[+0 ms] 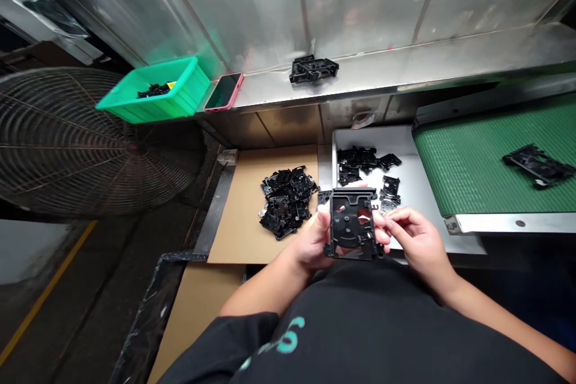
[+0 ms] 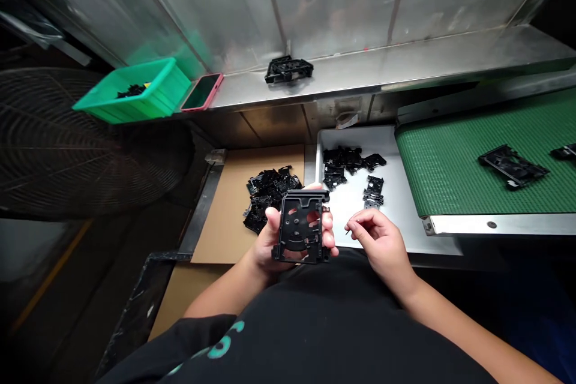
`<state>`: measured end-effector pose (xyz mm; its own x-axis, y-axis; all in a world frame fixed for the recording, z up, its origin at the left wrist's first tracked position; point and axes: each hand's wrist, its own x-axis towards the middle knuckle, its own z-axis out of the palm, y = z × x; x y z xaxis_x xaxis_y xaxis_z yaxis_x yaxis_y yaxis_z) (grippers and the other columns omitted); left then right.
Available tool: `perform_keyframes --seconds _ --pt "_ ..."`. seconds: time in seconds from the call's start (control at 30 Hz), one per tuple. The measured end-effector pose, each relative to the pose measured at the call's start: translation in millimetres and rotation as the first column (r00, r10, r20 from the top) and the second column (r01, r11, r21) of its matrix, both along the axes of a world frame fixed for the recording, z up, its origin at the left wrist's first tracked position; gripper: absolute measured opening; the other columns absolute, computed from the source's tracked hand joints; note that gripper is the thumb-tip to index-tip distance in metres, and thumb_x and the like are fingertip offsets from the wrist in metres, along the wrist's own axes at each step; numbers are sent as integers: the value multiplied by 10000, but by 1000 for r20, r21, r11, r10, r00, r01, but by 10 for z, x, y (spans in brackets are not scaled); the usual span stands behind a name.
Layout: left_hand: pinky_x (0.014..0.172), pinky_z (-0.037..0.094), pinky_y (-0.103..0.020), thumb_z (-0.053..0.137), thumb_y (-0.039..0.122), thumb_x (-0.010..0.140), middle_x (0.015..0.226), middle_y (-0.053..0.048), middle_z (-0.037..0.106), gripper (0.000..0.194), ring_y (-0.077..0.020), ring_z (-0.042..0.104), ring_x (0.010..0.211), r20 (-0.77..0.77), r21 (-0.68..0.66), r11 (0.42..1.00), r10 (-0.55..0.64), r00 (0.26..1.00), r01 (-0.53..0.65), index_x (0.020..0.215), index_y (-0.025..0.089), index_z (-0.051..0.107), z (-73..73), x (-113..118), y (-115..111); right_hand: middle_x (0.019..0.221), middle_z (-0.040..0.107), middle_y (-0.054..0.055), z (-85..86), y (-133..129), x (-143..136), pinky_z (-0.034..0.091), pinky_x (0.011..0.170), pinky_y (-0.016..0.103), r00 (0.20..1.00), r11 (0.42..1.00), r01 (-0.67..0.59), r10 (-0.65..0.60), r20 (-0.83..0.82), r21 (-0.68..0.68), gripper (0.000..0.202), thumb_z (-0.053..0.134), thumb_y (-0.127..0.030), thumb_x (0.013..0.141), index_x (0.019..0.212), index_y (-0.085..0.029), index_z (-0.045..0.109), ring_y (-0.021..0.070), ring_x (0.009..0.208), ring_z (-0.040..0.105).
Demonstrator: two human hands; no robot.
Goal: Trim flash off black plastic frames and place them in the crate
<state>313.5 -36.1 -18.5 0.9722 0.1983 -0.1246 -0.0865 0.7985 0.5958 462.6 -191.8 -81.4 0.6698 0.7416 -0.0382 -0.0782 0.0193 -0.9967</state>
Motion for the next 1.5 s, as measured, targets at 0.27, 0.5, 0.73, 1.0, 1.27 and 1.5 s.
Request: perform_keyframes --seconds 0.27,0.5,0.73,1.0,1.27,1.5 --pt "984 583 -574 757 853 713 1170 -143 731 1109 -322 769 963 -15 159 985 68 998 -65 1606 289 422 -87 -29 139 867 726 36 29 21 30 571 681 314 999 1000 -6 6 36 5 204 801 -410 941 857 -237 731 166 732 652" --pt "1199 453 -534 797 482 853 1392 -186 650 773 -339 620 1332 -337 885 465 622 707 13 1505 197 496 -1035 53 986 852 704 24 -22 -105 126 576 712 317 999 999 47 -47 6 -8 173 808 -383 940 885 -243 722 171 759 660" --pt "1150 501 -511 707 536 904 1345 -208 681 764 -317 652 1312 -403 825 566 600 691 -10 1511 152 446 -1251 281 1063 859 715 34 8 -284 281 573 683 312 994 993 112 -111 9 -23 175 800 -379 947 878 -240 719 173 753 665" --pt "1023 580 -467 884 658 735 1216 -133 749 990 -284 746 1092 -61 230 973 32 998 -17 1554 269 488 -401 705 197 900 723 35 237 -435 433 589 691 284 986 987 159 -159 54 15 107 793 -313 959 918 -243 725 167 795 685" --pt "874 621 -410 967 602 625 1082 -74 773 1038 -278 775 942 47 -57 983 -175 983 177 1517 313 523 54 745 -171 884 716 25 243 -487 481 590 695 275 987 989 147 -149 66 32 88 781 -301 970 913 -261 727 166 811 691" --pt "890 649 -391 968 567 654 1136 -101 793 868 -284 808 993 321 -100 925 -318 892 366 1407 342 601 32 786 -187 885 724 28 247 -486 472 592 692 274 988 990 138 -139 65 15 100 795 -318 959 904 -264 731 170 812 697"
